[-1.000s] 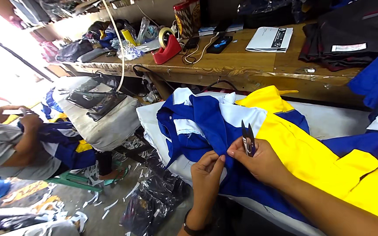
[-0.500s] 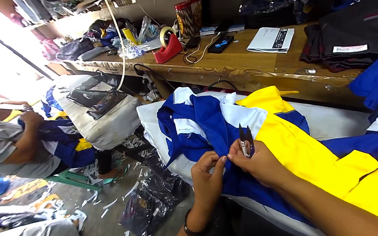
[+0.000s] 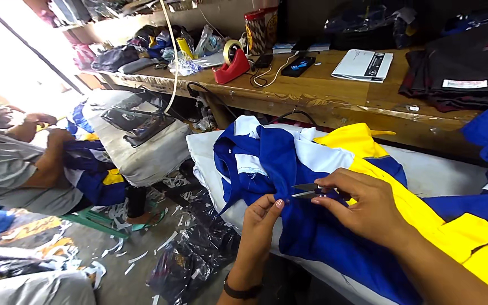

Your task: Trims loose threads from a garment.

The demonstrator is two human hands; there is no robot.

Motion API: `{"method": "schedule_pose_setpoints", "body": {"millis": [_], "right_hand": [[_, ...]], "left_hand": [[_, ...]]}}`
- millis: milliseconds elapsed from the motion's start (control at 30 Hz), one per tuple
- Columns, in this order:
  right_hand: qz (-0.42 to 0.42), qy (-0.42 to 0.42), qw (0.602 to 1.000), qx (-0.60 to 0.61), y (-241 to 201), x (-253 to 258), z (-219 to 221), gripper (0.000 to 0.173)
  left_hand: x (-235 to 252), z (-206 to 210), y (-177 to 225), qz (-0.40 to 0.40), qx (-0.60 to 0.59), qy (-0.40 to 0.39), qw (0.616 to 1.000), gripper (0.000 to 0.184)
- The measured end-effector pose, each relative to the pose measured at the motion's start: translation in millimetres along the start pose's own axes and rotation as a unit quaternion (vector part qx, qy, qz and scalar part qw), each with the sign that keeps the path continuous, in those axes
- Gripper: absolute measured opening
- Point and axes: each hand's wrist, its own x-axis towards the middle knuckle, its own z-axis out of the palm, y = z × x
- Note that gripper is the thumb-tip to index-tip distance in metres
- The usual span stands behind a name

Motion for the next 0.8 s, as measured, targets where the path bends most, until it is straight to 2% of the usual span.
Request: {"method": "schedule_pose_setpoints", "body": {"millis": [200, 500, 667, 800], "right_hand": [[-0.026, -0.015, 0.999, 0.019, 2.3, 0.1, 0.8, 0.032], [-0.019, -0.028, 0.997, 0.073, 4.4, -1.4, 7.0, 0.031], [-0.03, -0.022, 0.997, 0.064, 5.2, -1.1, 7.0, 0.03], [-0.029, -0.024, 0.994, 0.099, 4.8, -0.3, 6.7, 0.029]], "left_hand": [[-0.2, 1.4, 1.0, 0.013, 0.009, -0.003, 1.0, 0.017], [-0.6, 2.7, 1.3, 0.023, 0.031, -0.02, 0.999, 0.016], [-1.3, 2.1, 2.1, 0.046, 0.065, -0.031, 0.996, 0.015], [-1.7, 2.4, 1.0, 0.032, 0.04, -0.025, 0.998, 0.016]]}}
